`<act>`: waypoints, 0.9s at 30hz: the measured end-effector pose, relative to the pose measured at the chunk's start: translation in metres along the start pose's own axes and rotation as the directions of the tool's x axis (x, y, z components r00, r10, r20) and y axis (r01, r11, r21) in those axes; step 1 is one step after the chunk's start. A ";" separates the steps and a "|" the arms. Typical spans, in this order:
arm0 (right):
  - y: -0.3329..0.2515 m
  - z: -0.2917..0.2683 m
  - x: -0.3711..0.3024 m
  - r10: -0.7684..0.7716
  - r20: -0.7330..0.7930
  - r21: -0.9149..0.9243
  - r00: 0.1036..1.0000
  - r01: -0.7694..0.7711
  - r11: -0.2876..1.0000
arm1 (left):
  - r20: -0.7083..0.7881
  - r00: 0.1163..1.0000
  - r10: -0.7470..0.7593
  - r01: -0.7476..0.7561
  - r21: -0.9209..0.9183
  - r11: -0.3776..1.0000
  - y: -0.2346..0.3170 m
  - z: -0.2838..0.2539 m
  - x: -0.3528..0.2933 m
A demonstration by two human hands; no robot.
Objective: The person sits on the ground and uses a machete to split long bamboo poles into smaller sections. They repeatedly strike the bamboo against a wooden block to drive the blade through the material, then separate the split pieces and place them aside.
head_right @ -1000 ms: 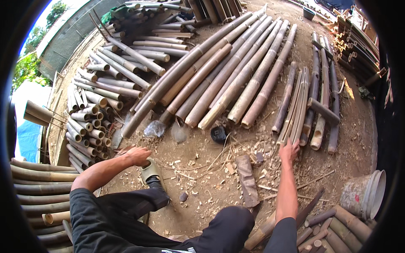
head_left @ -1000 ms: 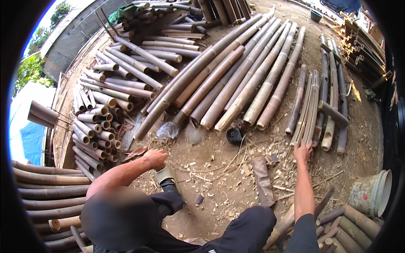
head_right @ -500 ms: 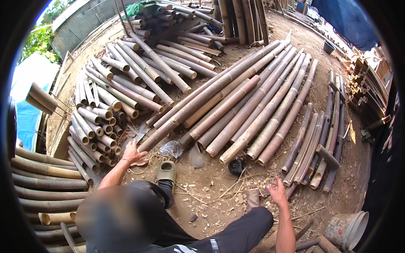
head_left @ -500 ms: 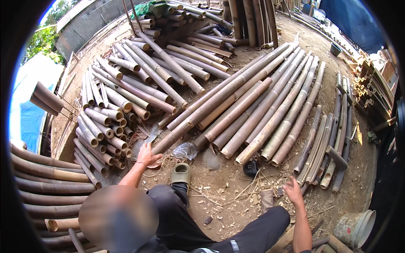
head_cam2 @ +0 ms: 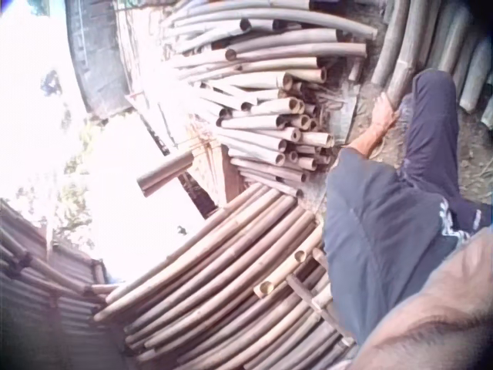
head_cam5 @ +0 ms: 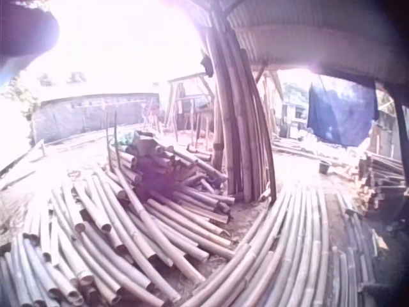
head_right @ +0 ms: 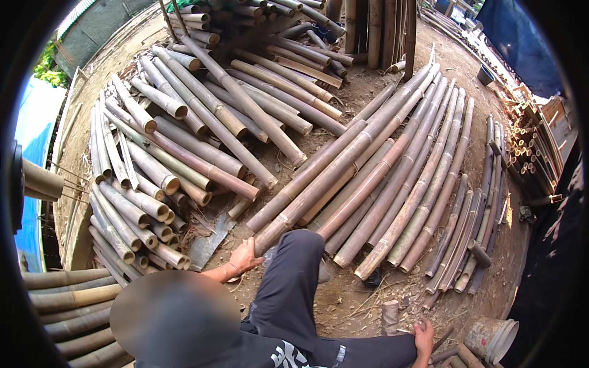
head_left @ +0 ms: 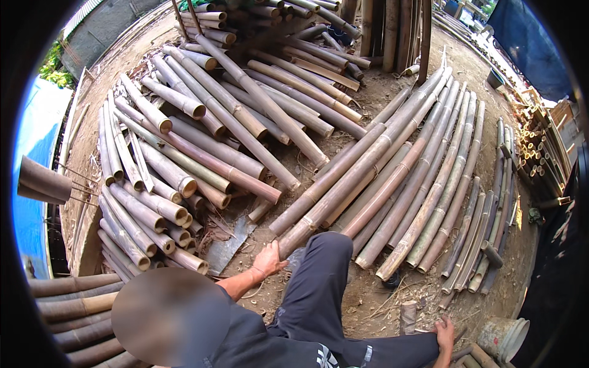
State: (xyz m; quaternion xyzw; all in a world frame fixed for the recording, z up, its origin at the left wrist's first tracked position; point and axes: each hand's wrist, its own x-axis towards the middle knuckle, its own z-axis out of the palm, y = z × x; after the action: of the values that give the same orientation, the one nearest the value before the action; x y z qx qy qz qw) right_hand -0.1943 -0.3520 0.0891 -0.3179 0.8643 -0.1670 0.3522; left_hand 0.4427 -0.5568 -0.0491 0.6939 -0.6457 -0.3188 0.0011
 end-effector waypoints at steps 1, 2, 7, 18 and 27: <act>-0.008 0.002 -0.010 -0.035 -0.010 -0.046 0.999 0.035 0.998 | 0.007 0.999 0.040 -0.039 -0.019 0.999 -0.003 0.000 0.001; -0.016 0.000 -0.018 -0.024 -0.002 -0.073 1.000 0.024 0.997 | 0.017 0.998 0.056 -0.056 -0.007 0.998 -0.005 -0.001 0.001; -0.068 -0.040 -0.063 -0.057 -0.052 0.115 0.997 0.063 0.991 | 0.167 0.986 -0.016 0.011 0.032 0.999 0.015 -0.020 0.012; -0.249 0.035 0.008 -0.575 -0.076 -0.042 0.815 0.574 0.818 | 0.223 0.947 -0.230 0.238 -0.011 0.971 -0.017 -0.016 0.050; -0.354 0.128 0.154 -0.683 0.269 0.135 0.679 0.675 0.725 | -0.082 0.879 -0.469 0.476 0.170 0.863 -0.015 0.008 0.038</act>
State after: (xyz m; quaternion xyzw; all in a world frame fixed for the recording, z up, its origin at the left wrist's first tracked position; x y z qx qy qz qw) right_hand -0.0346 -0.7259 0.1037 -0.6326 0.6187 -0.2460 0.3956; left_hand 0.4513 -0.5852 -0.0790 0.8338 -0.4826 -0.2346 -0.1295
